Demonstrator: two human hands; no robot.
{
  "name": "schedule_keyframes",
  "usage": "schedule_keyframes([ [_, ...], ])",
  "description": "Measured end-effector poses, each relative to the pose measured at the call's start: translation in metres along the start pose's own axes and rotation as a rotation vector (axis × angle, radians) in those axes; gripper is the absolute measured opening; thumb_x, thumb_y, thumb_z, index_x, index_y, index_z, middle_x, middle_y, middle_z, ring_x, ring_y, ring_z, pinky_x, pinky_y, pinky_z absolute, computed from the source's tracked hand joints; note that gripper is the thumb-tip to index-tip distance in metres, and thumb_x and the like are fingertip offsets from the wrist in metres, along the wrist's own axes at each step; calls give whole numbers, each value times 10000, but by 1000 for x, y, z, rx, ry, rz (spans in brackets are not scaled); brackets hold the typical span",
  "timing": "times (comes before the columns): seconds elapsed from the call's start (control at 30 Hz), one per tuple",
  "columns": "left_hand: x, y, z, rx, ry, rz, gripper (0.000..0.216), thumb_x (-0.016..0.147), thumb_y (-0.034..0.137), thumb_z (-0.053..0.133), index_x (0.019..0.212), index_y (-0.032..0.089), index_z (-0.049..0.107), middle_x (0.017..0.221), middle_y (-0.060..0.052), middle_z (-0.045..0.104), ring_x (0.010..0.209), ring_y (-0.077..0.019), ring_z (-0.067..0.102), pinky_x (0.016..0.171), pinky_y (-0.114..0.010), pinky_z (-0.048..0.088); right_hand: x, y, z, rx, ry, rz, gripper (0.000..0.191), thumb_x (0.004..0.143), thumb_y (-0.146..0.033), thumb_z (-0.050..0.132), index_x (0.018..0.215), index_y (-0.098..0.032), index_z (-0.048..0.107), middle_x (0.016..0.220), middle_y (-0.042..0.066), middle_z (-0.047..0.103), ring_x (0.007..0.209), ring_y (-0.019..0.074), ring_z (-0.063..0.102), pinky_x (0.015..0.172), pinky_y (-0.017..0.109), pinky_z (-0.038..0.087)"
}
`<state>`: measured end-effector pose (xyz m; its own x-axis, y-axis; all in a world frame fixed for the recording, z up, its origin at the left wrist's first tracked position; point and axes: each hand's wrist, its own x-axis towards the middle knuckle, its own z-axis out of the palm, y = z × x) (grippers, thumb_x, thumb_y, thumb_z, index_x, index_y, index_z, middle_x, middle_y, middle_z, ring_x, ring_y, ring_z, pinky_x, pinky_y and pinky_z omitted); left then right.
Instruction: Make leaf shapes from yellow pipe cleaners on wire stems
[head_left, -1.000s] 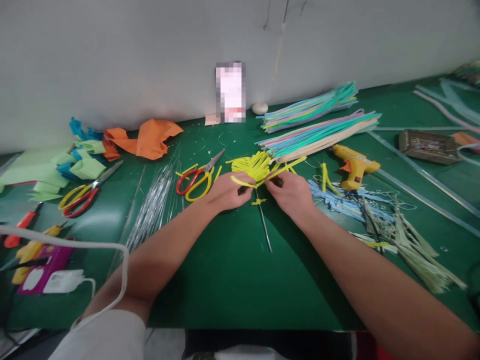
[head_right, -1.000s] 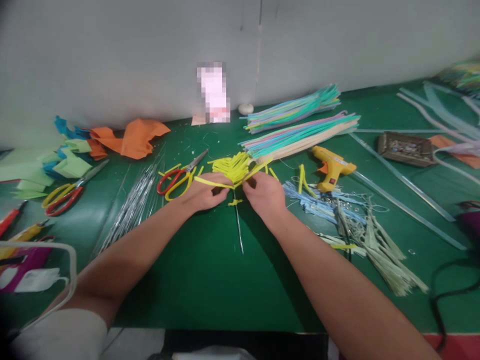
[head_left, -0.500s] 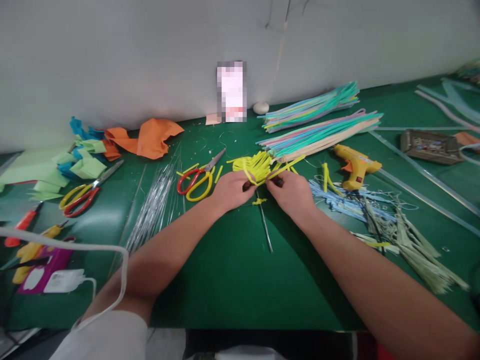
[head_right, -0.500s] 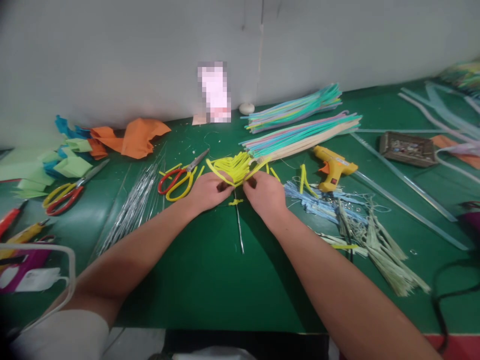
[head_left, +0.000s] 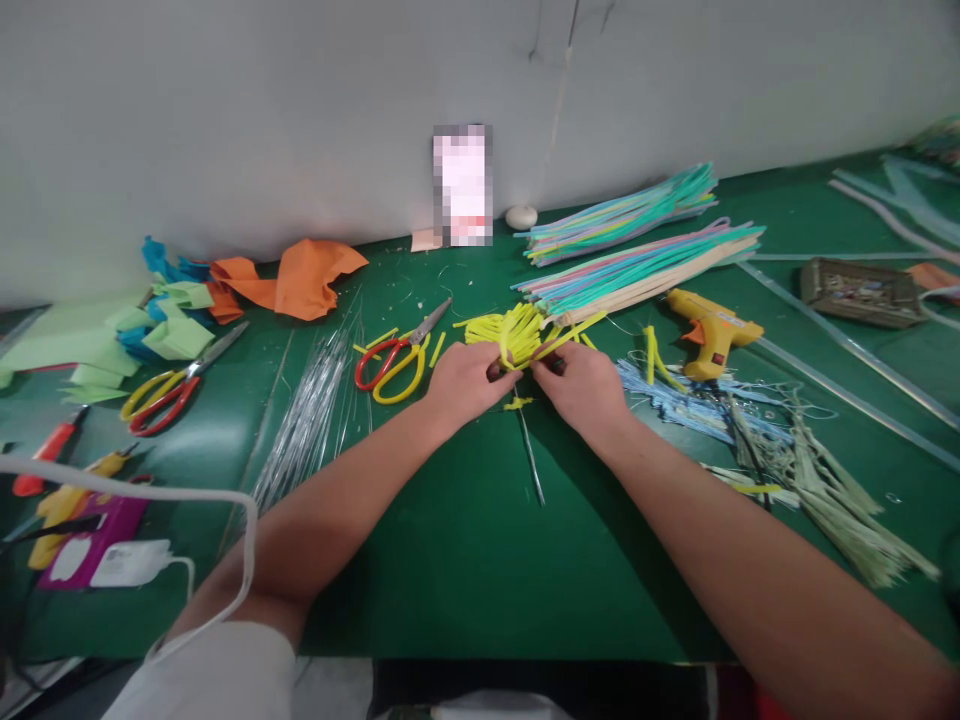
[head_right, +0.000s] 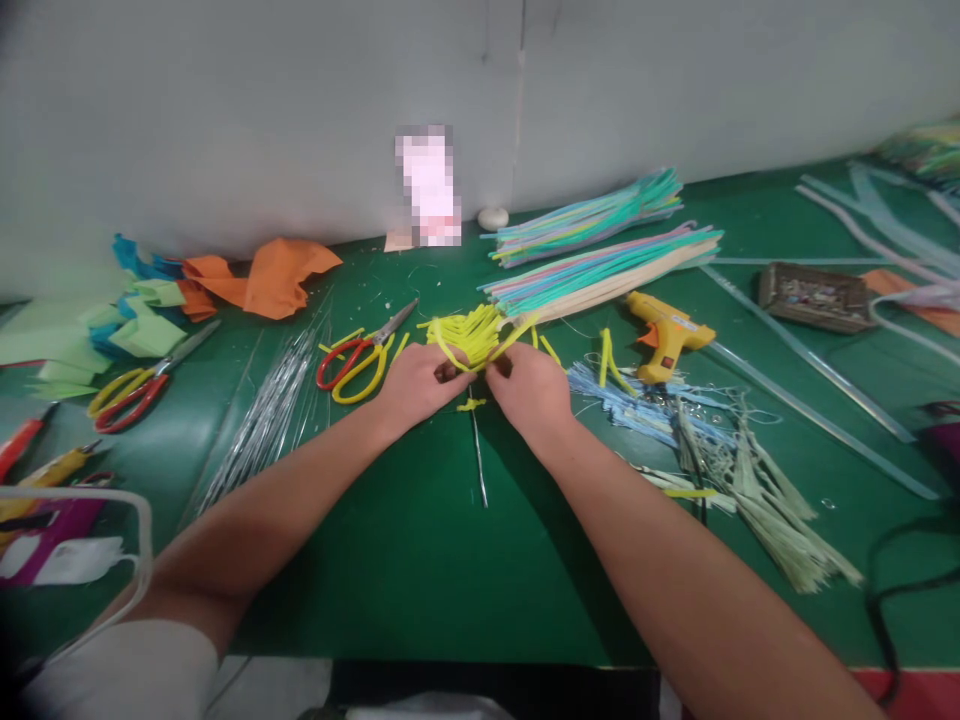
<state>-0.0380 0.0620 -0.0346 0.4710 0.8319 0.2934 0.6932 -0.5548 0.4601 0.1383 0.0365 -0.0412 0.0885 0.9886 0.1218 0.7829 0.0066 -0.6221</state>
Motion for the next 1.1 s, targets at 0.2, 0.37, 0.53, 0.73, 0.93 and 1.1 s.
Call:
schedule_keyframes([
  [0.2,-1,-1,1,-63,16,-2,106,809,242,639,759,171,700,791,-30,722,666,-144,628,635,-274,463,0,0,1,5,-4,14,210,790,-313,576,888,-210,731,803,64,734,743,243,652,628,337,441],
  [0.37,-2,0,-1,-143,9,-36,86,798,225,650,755,168,698,809,-36,728,694,-149,641,654,-274,495,-1,1,0,124,-1,18,182,777,-338,599,852,-213,708,777,40,716,681,207,627,628,334,457],
  [0.53,-4,-1,-6,-347,121,-113,79,794,234,651,785,163,683,805,-42,715,698,-145,641,657,-279,518,-9,-5,-9,424,271,-94,212,837,-367,561,942,-215,663,928,57,682,770,187,628,701,333,510],
  [0.73,4,-1,-19,-866,432,-224,136,753,273,682,720,188,581,641,24,589,586,-97,555,620,-268,495,-17,-6,-13,623,500,-91,262,950,-393,397,1005,-238,601,1024,89,639,882,193,641,797,353,526],
  [0.93,2,18,-31,-1596,300,-414,277,750,387,686,648,194,516,582,42,512,526,-86,507,720,-319,535,-15,-8,-5,887,29,-25,318,831,-500,613,951,-214,684,900,46,701,806,191,640,777,354,501],
  [1.1,-6,26,-25,-1847,-21,-463,206,752,329,670,628,181,596,590,18,508,559,-102,509,743,-317,548,-16,-14,-5,1086,-264,31,333,765,-522,684,810,-192,697,764,32,689,739,174,622,727,326,482],
])
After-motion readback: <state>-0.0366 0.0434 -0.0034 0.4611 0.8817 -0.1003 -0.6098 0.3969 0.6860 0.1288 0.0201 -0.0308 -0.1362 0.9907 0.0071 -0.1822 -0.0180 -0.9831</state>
